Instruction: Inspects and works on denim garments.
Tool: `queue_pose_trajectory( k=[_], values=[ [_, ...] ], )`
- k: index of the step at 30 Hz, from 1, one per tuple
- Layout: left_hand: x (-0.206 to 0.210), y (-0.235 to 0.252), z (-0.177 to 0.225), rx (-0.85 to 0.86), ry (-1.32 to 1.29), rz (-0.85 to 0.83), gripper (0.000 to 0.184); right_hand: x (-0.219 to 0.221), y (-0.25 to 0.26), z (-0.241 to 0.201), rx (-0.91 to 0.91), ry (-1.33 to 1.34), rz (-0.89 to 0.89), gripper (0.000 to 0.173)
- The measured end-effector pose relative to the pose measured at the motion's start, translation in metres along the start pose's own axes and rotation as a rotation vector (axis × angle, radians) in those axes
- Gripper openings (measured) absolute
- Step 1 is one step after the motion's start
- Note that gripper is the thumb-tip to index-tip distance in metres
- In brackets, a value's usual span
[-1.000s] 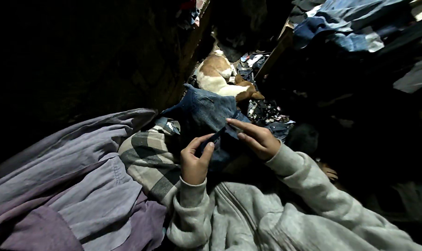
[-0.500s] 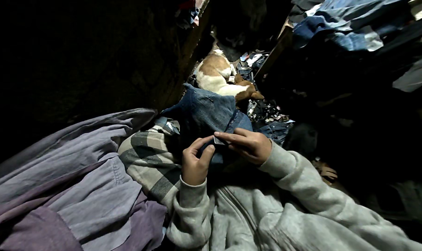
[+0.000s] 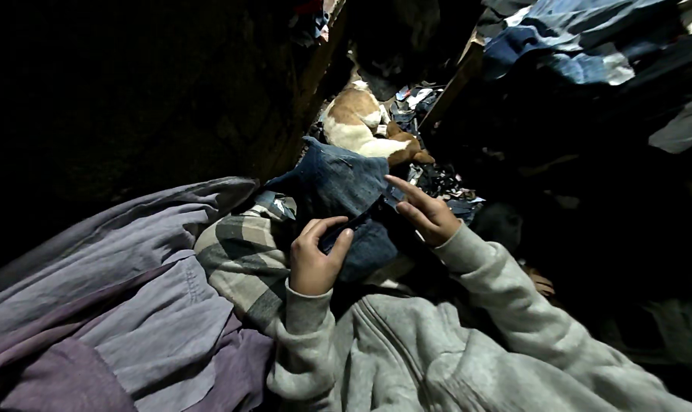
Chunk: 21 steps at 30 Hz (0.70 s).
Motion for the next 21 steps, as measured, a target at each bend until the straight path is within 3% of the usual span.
queue_pose_trajectory(
  k=[5,10,13,21],
  values=[
    [0.006,0.006,0.01,0.047,0.085,-0.061,0.023,0.004,-0.004,-0.002,-0.1,0.044,-0.05,0.052],
    [0.012,0.001,0.013,-0.154,-0.424,-0.128,0.013,0.007,-0.012,-0.02,-0.179,0.026,-0.133,0.053],
    [0.017,-0.004,0.014,-0.165,-0.566,-0.113,0.016,0.012,-0.016,-0.029,-0.194,-0.025,-0.149,0.052],
    [0.021,-0.01,0.013,0.033,-0.332,-0.015,0.022,0.017,-0.022,-0.036,-0.223,-0.138,-0.065,0.039]
  ],
)
Point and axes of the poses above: each hand's wrist, its own y-axis towards the middle knuckle, its own x-axis out of the palm, z = x × y, the point moved 2 cm from there along y, towards the middle knuckle, and after that the axes turned 3 degrees about -x, right-handed, at the moved point
